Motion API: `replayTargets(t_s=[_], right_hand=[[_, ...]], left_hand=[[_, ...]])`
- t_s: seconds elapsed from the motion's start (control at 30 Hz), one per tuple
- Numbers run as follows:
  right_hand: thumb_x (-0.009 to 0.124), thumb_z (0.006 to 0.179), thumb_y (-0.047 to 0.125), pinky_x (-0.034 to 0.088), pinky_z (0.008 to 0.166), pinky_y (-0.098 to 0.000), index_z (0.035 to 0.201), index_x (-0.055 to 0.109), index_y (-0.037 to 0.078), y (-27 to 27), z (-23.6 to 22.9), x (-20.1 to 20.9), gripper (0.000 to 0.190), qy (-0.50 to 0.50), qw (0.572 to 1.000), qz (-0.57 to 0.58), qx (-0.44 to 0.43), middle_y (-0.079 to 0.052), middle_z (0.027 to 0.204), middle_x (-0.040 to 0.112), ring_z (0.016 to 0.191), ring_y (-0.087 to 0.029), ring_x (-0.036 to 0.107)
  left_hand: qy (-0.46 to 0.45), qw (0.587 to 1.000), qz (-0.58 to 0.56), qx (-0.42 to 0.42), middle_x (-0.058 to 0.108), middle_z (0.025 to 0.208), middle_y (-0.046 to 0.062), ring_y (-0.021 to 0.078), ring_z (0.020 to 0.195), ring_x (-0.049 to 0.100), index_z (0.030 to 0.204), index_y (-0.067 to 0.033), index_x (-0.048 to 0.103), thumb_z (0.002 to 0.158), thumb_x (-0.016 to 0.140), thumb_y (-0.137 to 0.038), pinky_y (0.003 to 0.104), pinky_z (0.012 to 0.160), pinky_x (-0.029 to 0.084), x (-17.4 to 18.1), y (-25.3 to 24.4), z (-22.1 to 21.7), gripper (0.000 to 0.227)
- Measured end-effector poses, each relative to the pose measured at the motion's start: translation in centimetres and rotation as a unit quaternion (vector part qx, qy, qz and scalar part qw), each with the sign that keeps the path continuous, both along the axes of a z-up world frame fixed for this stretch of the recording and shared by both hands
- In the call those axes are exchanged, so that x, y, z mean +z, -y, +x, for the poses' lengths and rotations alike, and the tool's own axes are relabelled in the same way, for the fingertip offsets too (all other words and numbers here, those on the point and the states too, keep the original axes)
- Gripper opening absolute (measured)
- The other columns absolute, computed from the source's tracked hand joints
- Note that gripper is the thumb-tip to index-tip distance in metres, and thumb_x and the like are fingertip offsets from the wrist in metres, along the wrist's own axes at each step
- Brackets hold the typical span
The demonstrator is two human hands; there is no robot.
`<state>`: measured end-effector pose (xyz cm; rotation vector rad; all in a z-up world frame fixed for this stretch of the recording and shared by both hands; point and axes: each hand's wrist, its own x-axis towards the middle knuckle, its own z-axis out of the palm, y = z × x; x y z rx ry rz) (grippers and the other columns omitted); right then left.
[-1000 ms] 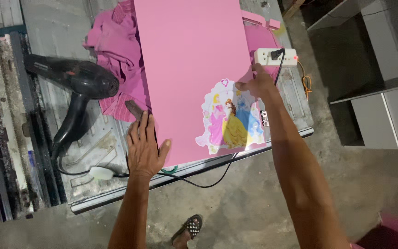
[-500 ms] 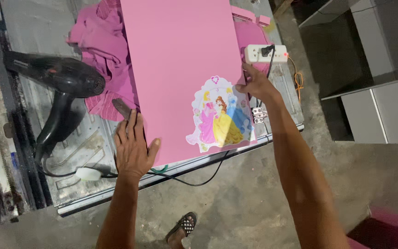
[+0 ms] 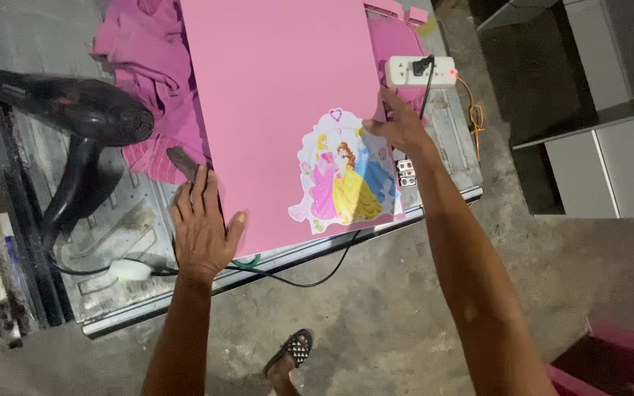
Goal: The person applies a princess decal to a pink wooden panel, uses a hairdryer to heat the adhesive, and presses the decal flat by hand.
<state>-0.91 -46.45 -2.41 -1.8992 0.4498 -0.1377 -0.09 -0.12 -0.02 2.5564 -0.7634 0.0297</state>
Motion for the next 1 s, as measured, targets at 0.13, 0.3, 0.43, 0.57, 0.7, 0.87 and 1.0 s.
replayTargets(t_s=[0.13, 0.3, 0.43, 0.57, 0.7, 0.87, 1.0], right_hand=[[0.082, 0.082, -0.002, 0.054, 0.089, -0.0337, 0.163, 0.041, 0.019, 0.5, -1.2, 3.5, 0.093, -0.059, 0.996, -0.011, 0.063, -0.011, 0.115, 0.064, 0.097, -0.021, 0.061], [0.078, 0.085, 0.000, 0.054, 0.088, -0.0326, 0.157, 0.050, 0.020, -2.1, -1.4, 4.8, 0.080, -0.057, 0.996, 0.005, 0.068, -0.008, 0.112, 0.064, 0.099, -0.020, 0.062], [0.087, 0.084, 0.016, 0.054, 0.095, -0.0445, 0.150, 0.059, 0.014, -2.6, -3.0, 6.5, 0.072, -0.081, 0.990, -0.103, 0.049, -0.019, 0.114, 0.061, 0.104, -0.033, 0.062], [0.083, 0.089, 0.028, 0.051, 0.100, -0.0507, 0.148, 0.062, 0.021, -0.1, -3.9, 3.6, 0.062, -0.122, 0.971, -0.188, 0.082, -0.022, 0.119, 0.059, 0.114, -0.043, 0.062], [0.079, 0.091, 0.021, 0.049, 0.101, -0.0486, 0.151, 0.060, 0.023, 0.0, -3.9, 4.6, 0.062, -0.149, 0.965, -0.200, 0.077, -0.020, 0.120, 0.062, 0.113, -0.038, 0.063], [0.072, 0.094, 0.018, 0.049, 0.099, -0.0562, 0.160, 0.045, 0.013, -2.6, -5.0, 6.1, 0.071, -0.153, 0.965, -0.197, 0.086, -0.029, 0.122, 0.057, 0.116, -0.049, 0.059], [0.069, 0.096, 0.019, 0.049, 0.096, -0.0555, 0.167, 0.033, 0.007, -1.7, -7.4, 4.0, 0.080, -0.175, 0.947, -0.256, 0.083, -0.027, 0.122, 0.055, 0.116, -0.047, 0.059]], left_hand=[[0.008, 1.000, 0.016, 0.005, 0.026, 0.168, 0.015, 0.0410, 0.142, 0.030, 0.161, -0.0041, 0.030, 0.100, 0.037, -0.060, 0.056, 0.118, 0.023, 0.1, -0.1, 0.0, 0.083], [0.013, 1.000, 0.025, 0.008, 0.027, 0.167, 0.016, 0.0411, 0.142, 0.032, 0.161, -0.0045, 0.029, 0.098, 0.040, -0.059, 0.056, 0.117, 0.025, 0.0, -0.1, 0.0, 0.084], [-0.002, 1.000, 0.010, 0.010, 0.027, 0.168, 0.015, 0.0412, 0.143, 0.032, 0.161, -0.0047, 0.031, 0.100, 0.039, -0.059, 0.057, 0.117, 0.025, -0.1, -0.2, -0.3, 0.082], [-0.017, 0.999, 0.027, 0.008, 0.024, 0.169, 0.015, 0.0419, 0.144, 0.030, 0.162, -0.0049, 0.028, 0.098, 0.040, -0.059, 0.057, 0.120, 0.022, 0.1, -0.1, 0.2, 0.084], [-0.015, 1.000, 0.022, 0.004, 0.025, 0.169, 0.015, 0.0411, 0.145, 0.029, 0.162, -0.0052, 0.029, 0.098, 0.038, -0.061, 0.056, 0.121, 0.020, -0.3, 0.0, 0.3, 0.085], [-0.010, 1.000, 0.013, 0.009, 0.027, 0.168, 0.015, 0.0420, 0.144, 0.031, 0.161, -0.0056, 0.030, 0.099, 0.037, -0.061, 0.057, 0.120, 0.021, -0.2, 0.0, 0.1, 0.083], [-0.013, 1.000, 0.024, 0.006, 0.025, 0.169, 0.014, 0.0426, 0.142, 0.032, 0.162, -0.0046, 0.028, 0.099, 0.037, -0.061, 0.057, 0.118, 0.023, 0.0, 0.0, 0.1, 0.085]])
